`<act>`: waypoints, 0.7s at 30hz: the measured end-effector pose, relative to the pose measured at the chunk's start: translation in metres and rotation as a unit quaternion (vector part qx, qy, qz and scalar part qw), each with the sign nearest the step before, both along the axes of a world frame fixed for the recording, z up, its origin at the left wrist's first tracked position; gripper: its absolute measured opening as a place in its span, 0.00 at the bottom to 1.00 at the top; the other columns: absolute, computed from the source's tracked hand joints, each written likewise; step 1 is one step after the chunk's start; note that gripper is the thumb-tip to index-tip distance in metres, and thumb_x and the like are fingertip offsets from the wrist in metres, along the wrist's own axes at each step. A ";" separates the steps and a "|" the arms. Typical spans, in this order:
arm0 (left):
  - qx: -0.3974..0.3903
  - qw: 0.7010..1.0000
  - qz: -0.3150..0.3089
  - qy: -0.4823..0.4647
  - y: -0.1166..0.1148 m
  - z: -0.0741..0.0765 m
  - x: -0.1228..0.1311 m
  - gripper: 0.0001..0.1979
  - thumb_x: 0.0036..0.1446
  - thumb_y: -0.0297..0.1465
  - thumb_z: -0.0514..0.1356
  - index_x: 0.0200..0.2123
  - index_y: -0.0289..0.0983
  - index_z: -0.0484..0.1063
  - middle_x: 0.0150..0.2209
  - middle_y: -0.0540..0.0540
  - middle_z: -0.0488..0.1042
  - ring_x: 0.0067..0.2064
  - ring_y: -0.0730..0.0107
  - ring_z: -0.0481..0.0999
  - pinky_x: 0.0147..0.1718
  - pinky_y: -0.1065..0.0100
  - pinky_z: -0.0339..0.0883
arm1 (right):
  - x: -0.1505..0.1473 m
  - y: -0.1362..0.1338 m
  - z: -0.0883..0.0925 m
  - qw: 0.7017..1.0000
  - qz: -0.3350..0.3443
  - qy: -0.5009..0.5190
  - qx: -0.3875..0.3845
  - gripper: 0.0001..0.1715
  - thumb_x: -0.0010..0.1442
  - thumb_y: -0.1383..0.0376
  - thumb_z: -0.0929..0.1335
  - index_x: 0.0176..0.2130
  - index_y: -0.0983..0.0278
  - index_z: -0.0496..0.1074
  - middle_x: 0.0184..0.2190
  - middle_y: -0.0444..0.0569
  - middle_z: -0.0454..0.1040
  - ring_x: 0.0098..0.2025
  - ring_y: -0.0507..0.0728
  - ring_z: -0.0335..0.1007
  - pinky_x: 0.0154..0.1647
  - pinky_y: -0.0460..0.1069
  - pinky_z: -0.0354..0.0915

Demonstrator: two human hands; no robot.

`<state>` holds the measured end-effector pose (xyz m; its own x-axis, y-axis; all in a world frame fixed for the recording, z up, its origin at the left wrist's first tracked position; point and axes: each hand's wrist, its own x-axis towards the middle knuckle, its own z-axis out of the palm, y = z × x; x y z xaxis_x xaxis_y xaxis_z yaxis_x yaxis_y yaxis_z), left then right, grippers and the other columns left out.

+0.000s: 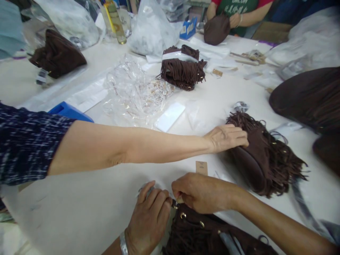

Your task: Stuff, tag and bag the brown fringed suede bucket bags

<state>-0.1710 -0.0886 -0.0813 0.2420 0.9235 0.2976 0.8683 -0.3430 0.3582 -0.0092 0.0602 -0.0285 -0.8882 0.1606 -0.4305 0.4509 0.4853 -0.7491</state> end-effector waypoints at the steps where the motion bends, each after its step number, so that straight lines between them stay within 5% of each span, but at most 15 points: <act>1: 0.001 1.000 0.000 0.000 0.000 0.000 0.000 0.10 0.63 0.23 0.52 0.37 0.37 0.72 0.38 0.48 0.75 0.41 0.68 0.71 0.60 0.51 0.53 | 0.000 -0.001 0.000 1.000 -0.003 -0.002 0.002 0.15 0.52 0.76 0.63 0.37 0.65 0.73 0.33 0.48 0.76 0.33 0.54 0.68 0.31 0.44 0.56; 12: -0.001 1.000 0.001 0.006 -0.001 -0.004 0.000 0.09 0.63 0.24 0.52 0.36 0.37 0.72 0.37 0.48 0.75 0.40 0.68 0.71 0.59 0.50 0.55 | 0.004 -0.002 -0.004 0.998 -0.033 0.013 -0.043 0.16 0.52 0.77 0.62 0.37 0.65 0.74 0.28 0.45 0.74 0.30 0.52 0.68 0.31 0.44 0.58; 21: -0.005 1.000 -0.010 0.000 0.000 -0.001 -0.001 0.10 0.62 0.22 0.51 0.36 0.37 0.72 0.37 0.48 0.74 0.40 0.67 0.70 0.59 0.50 0.54 | 0.001 -0.008 -0.006 0.999 -0.037 -0.024 0.006 0.14 0.55 0.73 0.63 0.39 0.65 0.74 0.34 0.50 0.78 0.34 0.55 0.72 0.32 0.45 0.59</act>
